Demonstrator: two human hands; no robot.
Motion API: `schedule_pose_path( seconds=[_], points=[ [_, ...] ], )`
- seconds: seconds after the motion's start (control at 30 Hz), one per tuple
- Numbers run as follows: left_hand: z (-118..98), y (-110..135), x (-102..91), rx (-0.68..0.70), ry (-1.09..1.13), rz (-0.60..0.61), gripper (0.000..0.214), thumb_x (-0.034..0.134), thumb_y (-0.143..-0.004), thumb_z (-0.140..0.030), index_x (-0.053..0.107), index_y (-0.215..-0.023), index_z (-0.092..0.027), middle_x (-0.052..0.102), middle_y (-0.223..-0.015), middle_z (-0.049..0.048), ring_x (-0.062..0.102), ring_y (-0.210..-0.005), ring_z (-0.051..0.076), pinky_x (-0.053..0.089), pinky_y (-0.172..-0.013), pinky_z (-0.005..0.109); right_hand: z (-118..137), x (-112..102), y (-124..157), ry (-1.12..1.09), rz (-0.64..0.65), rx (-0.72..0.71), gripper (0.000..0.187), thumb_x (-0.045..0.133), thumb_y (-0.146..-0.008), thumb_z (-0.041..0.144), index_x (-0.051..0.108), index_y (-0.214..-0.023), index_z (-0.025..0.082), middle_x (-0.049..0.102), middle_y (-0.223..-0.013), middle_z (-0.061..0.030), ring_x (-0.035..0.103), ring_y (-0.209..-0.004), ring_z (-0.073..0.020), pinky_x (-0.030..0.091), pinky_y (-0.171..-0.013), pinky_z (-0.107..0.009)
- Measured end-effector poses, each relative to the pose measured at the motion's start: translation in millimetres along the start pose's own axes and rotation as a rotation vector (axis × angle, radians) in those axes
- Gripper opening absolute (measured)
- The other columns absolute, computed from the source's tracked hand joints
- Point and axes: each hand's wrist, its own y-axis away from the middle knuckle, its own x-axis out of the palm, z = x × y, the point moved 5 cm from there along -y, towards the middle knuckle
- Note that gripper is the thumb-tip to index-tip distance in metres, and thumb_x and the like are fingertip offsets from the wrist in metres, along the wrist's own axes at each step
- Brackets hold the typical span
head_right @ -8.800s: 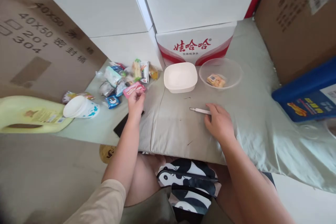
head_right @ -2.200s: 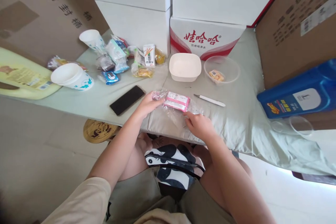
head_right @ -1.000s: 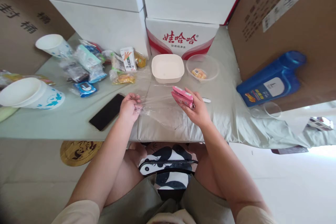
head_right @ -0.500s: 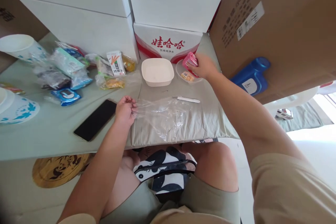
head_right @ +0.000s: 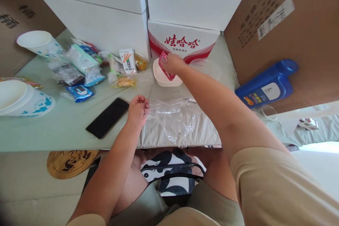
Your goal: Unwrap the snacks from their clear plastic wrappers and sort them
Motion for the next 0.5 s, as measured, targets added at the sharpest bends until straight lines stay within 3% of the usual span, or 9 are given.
schedule_pose_path(
  seconds=[0.2, 0.43, 0.5],
  points=[
    [-3, -1, -4.1, 0.004, 0.009, 0.007, 0.034, 0.036, -0.040, 0.001, 0.043, -0.067, -0.018, 0.047, -0.051, -0.0077, 0.039, -0.039, 0.004, 0.017, -0.039, 0.013, 6, 18, -6, -0.025, 0.056, 0.060, 0.025, 0.060, -0.091, 0.036, 0.063, -0.100, 0.013, 0.069, -0.105, -0.0165, 0.065, -0.113, -0.0369, 0.052, -0.096, -0.052],
    [-5, 0, -2.6, -0.013, 0.026, 0.017, 0.033, 0.035, -0.041, 0.002, 0.042, -0.066, -0.018, 0.046, -0.052, -0.0075, 0.038, -0.040, 0.004, 0.016, -0.041, 0.014, 11, 39, -7, -0.212, 0.274, 0.123, 0.034, 0.065, -0.085, 0.045, 0.066, -0.103, 0.016, 0.071, -0.108, -0.0175, 0.071, -0.087, -0.0288, 0.061, -0.072, -0.044],
    [-6, 1, -3.7, -0.013, 0.023, 0.018, 0.033, 0.035, -0.041, 0.002, 0.042, -0.067, -0.018, 0.046, -0.052, -0.0074, 0.038, -0.040, 0.004, 0.016, -0.041, 0.014, 9, 34, -6, -0.218, 0.230, 0.104, 0.032, 0.061, -0.088, 0.046, 0.067, -0.102, 0.017, 0.073, -0.104, -0.0160, 0.071, -0.085, -0.0280, 0.061, -0.073, -0.045]
  ],
)
